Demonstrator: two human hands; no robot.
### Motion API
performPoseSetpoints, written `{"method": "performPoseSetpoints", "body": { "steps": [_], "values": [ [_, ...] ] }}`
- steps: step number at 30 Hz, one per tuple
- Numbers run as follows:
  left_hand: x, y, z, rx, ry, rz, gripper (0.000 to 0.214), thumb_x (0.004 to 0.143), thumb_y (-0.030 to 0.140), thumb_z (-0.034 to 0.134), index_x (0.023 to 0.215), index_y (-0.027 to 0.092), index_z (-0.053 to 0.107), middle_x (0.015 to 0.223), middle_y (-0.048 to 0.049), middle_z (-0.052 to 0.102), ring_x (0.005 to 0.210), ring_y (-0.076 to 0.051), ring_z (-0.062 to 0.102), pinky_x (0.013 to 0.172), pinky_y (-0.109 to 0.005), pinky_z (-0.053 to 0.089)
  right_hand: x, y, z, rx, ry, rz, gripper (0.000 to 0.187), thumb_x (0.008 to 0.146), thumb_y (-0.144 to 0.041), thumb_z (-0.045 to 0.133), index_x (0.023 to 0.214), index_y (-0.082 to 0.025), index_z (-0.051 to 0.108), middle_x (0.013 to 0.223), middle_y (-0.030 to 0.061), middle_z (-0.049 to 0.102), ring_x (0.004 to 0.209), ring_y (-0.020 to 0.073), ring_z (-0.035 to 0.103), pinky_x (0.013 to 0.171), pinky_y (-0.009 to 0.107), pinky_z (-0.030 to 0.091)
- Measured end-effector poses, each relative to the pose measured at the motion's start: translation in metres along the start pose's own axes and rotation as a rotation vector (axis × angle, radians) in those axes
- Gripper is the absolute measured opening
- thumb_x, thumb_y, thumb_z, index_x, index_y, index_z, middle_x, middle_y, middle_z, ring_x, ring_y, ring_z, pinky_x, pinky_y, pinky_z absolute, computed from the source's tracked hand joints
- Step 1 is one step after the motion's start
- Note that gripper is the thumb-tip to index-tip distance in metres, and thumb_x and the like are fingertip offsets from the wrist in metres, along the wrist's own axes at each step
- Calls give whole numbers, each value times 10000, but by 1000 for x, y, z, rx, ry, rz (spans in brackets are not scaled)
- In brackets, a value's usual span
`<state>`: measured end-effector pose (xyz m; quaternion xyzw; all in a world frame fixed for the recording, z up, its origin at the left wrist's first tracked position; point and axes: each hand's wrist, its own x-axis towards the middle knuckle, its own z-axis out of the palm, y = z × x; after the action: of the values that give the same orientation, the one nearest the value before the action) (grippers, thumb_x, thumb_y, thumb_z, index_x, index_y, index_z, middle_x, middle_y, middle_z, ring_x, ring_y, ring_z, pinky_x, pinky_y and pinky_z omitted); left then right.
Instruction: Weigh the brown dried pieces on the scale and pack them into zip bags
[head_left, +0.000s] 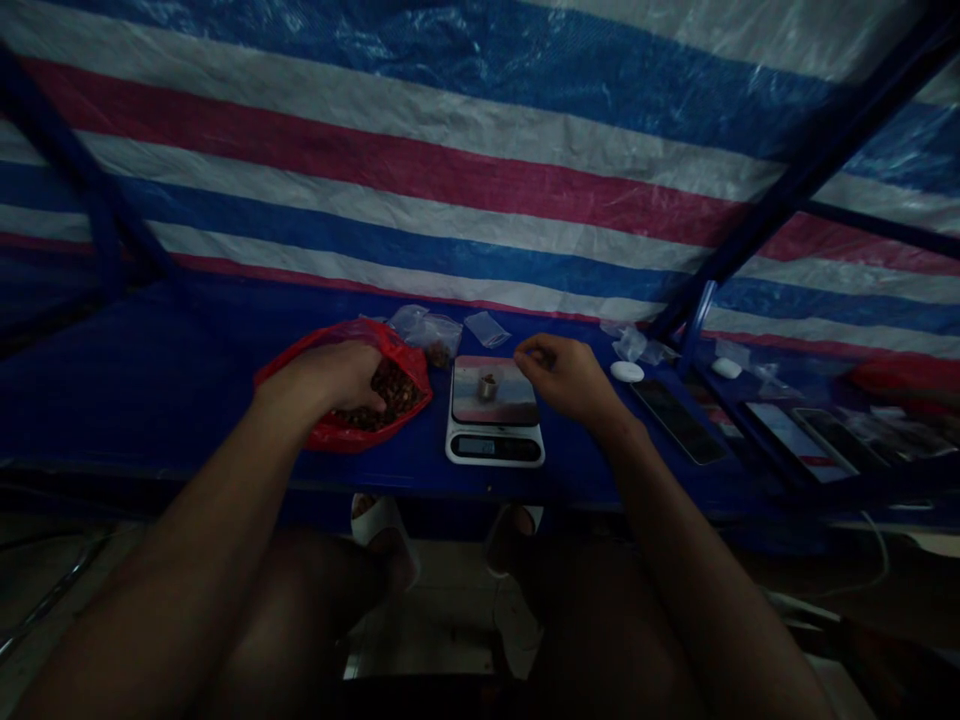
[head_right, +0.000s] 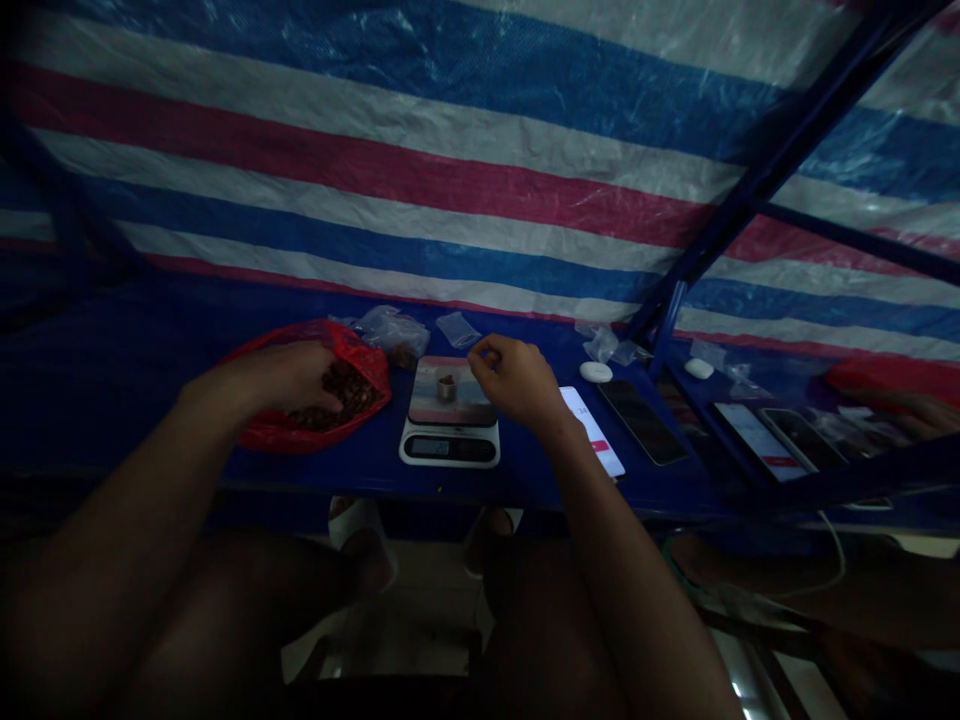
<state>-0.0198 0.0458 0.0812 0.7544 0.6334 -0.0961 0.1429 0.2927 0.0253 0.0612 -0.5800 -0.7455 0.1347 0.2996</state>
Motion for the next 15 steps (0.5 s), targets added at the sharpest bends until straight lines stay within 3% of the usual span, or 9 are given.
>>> {"method": "performPoseSetpoints", "body": {
  "steps": [6, 11, 15],
  "values": [
    [10, -6, 1, 67, 35, 62, 143, 827, 252, 734, 925, 199, 823, 839, -96, 808, 728, -254, 731, 658, -329, 465, 1, -3, 2, 4, -34, -8, 205, 972, -308, 653, 1005, -191, 817, 856, 73, 809, 785, 227, 711, 715, 335, 464],
    [10, -6, 1, 12, 9, 89, 294, 786, 214, 728, 1053, 237, 849, 966, -58, 852, 807, -222, 753, 659, -274, 475, 0, -1, 3, 15, -40, -3, 194, 975, -306, 667, 1014, -200, 824, 920, 89, 831, 818, 237, 738, 734, 342, 490],
    [14, -11, 3, -46, 33, 105, 263, 770, 219, 692, 963, 236, 869, 951, -64, 857, 793, -228, 761, 689, -287, 513, 0, 2, 2, 25, -34, -14, 205, 980, -311, 659, 1011, -195, 826, 898, 84, 826, 824, 241, 742, 738, 340, 488]
  ]
}}
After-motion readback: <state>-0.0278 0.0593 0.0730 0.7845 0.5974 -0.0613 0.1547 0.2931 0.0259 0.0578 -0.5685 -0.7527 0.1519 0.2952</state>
